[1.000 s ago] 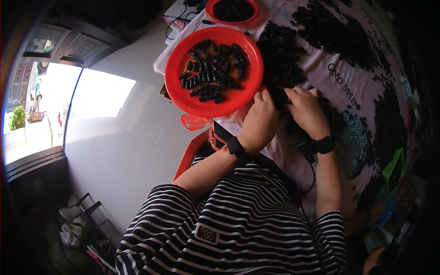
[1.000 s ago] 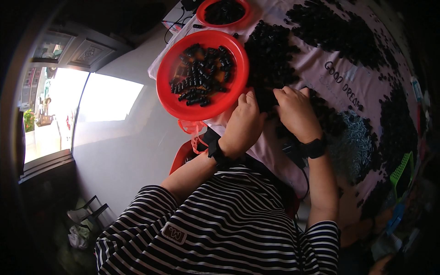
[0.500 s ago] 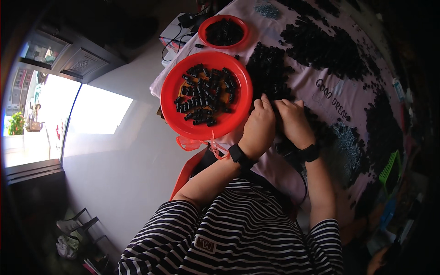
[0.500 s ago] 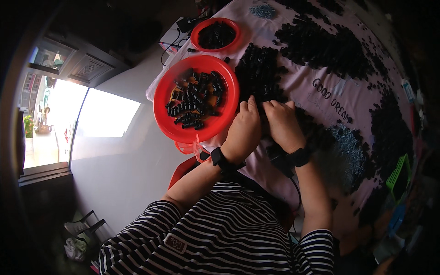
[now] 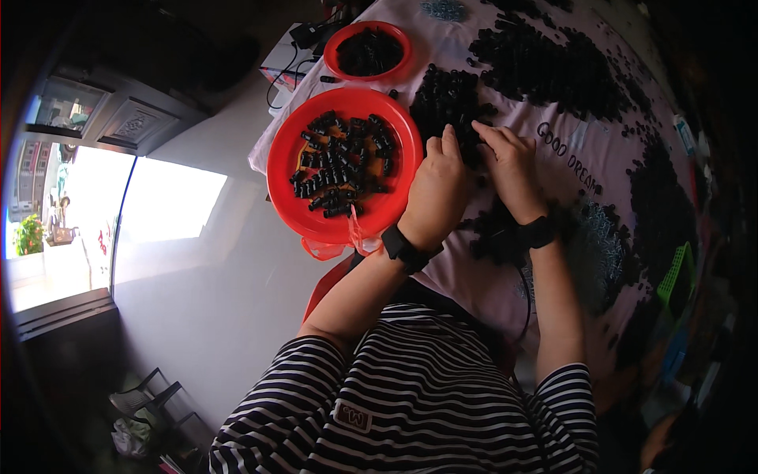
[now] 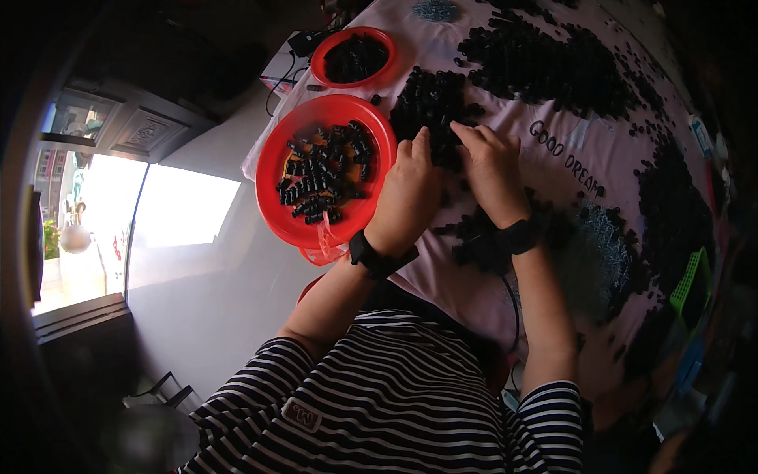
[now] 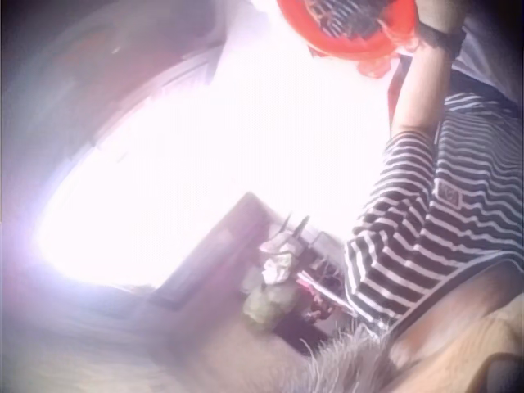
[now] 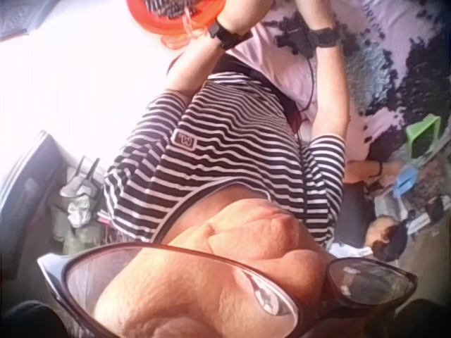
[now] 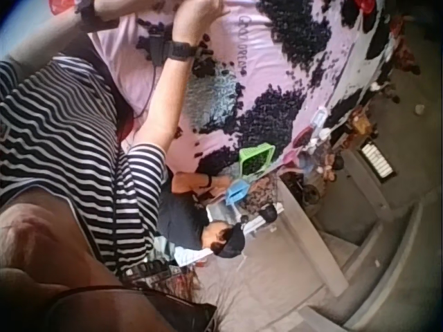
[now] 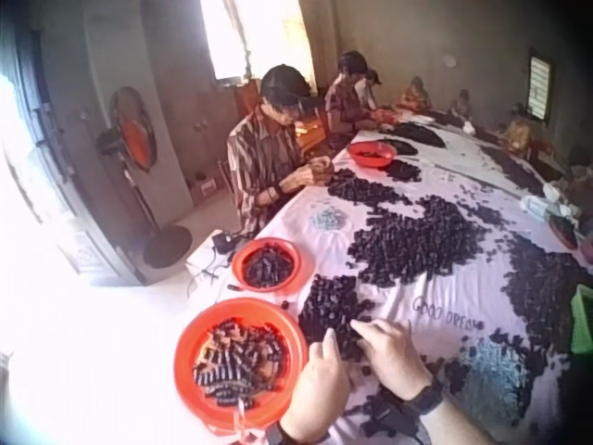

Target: Assembling small black plastic components for shoe manufacturing by hand.

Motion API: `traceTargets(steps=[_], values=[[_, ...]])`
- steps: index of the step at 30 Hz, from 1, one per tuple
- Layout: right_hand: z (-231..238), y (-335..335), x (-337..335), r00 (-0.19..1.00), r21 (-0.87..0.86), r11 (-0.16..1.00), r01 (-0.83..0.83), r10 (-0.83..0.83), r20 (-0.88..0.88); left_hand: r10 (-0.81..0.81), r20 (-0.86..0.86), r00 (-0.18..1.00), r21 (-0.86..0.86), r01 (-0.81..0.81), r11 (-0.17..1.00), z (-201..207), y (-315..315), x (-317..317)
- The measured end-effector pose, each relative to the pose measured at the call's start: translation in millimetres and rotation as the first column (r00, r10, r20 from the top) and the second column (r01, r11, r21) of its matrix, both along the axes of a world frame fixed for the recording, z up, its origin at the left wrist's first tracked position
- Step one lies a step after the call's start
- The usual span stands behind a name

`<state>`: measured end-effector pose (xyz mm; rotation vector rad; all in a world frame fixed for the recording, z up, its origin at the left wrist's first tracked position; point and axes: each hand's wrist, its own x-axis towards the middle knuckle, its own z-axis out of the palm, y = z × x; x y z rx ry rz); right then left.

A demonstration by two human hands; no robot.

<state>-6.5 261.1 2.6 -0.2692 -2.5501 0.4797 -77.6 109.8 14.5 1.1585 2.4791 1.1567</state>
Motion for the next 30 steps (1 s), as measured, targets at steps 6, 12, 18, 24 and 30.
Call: traceTargets(steps=[6,12,18,24,30], values=[[15,8,46,0.996,-0.181,0.979,0.088,-0.085,0.024,-0.171,-0.072,0.983,0.061,0.175,0.983,-16,-54,24],[9,-10,77,0.990,-0.246,0.964,0.103,-0.074,0.122,-0.207,0.103,0.973,-0.136,0.220,0.966,-31,-71,45],[7,-30,54,0.973,0.040,0.999,0.015,-0.024,0.230,-0.218,0.019,0.976,-0.087,0.218,0.972,-44,-63,46],[-4,-51,33,0.959,0.169,0.979,-0.117,0.067,0.275,-0.193,0.060,0.979,-0.084,0.197,0.977,-43,-68,46],[-15,-32,13,0.996,0.124,0.992,0.006,-0.018,0.092,-0.246,0.001,0.969,-0.105,0.245,0.964,-49,-68,46]])
